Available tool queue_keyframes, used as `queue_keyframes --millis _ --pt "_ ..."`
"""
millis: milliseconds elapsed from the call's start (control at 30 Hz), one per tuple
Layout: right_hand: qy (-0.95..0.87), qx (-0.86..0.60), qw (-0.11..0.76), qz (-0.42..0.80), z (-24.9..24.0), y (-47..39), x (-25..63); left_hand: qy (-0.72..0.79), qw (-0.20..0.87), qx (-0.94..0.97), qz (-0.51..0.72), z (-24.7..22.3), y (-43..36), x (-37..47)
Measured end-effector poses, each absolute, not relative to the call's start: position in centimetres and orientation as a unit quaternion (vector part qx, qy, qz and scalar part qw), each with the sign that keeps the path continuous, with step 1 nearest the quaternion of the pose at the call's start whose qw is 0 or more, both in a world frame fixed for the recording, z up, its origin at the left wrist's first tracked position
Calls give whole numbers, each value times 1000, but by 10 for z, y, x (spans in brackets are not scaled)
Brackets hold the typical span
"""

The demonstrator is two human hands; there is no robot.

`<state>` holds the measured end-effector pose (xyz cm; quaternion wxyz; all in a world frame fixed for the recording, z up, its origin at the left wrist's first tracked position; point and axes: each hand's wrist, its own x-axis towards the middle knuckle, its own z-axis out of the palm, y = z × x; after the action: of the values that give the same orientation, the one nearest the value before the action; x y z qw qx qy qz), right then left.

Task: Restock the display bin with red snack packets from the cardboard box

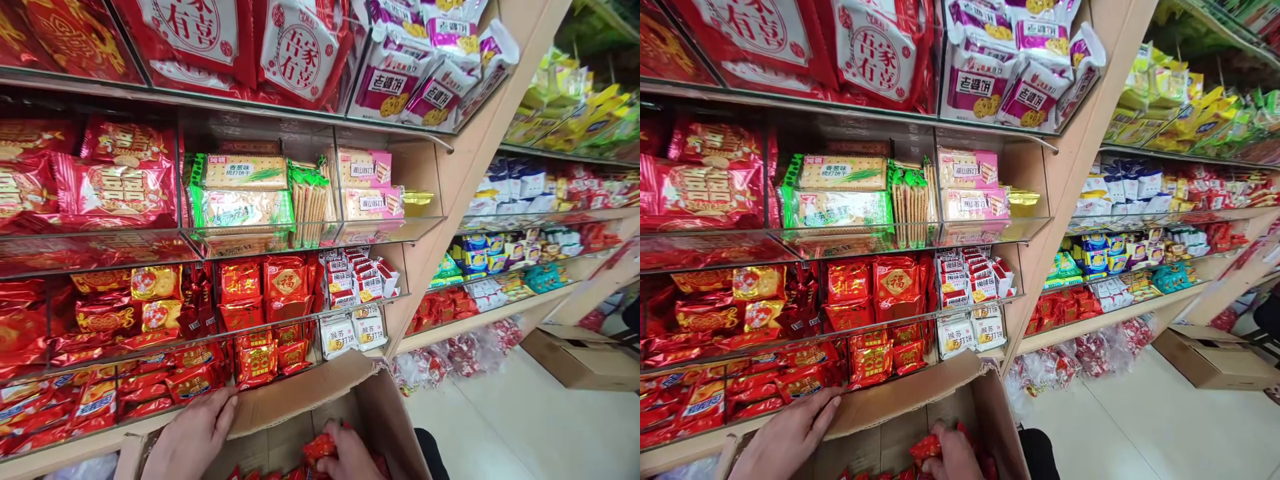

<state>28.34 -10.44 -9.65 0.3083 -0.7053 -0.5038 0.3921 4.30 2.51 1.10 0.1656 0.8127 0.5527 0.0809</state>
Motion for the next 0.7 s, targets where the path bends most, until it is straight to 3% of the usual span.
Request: queue_keyframes --millis 133,233,433,700 --pt "-429 -600 449 504 -38 -122 287 497 250 788 263 11 16 47" --pt "-333 -529 546 558 -3 -124 285 473 380 698 381 22 -14 70" --pt "-198 -429 641 604 10 -114 271 384 664 581 273 34 -66 121" --pt "-210 -390 658 609 -7 -117 261 436 741 431 273 10 -70 123"
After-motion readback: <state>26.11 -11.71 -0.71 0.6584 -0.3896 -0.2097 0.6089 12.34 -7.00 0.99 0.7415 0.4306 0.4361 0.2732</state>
